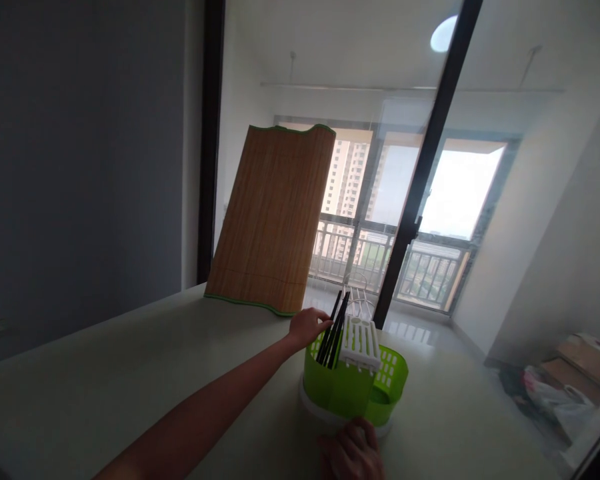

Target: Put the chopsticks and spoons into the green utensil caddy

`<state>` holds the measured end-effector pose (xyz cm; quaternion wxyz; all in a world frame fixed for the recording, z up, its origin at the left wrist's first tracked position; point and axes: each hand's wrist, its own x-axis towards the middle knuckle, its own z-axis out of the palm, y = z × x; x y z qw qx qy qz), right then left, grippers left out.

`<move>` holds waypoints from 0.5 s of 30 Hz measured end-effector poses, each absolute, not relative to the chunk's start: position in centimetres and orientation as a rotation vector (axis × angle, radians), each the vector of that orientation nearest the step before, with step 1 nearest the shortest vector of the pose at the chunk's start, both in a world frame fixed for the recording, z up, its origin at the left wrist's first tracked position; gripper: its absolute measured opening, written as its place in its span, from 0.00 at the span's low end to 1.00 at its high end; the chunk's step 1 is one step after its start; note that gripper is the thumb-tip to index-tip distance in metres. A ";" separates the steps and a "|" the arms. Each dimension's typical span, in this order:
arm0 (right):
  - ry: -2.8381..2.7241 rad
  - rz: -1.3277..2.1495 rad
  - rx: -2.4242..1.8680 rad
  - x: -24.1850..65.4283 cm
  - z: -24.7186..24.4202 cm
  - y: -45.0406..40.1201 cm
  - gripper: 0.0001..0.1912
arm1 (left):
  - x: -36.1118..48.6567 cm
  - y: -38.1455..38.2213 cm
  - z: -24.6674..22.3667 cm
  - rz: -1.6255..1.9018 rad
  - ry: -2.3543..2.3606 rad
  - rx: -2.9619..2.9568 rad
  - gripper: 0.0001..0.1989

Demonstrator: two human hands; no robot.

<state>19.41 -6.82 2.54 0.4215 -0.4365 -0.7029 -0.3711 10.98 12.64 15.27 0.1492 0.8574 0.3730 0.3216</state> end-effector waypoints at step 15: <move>-1.429 -0.463 -1.409 22.6 2.3 -9.0 0.09 | 5.3 1.7 9.6 0.934 1.034 2.324 0.12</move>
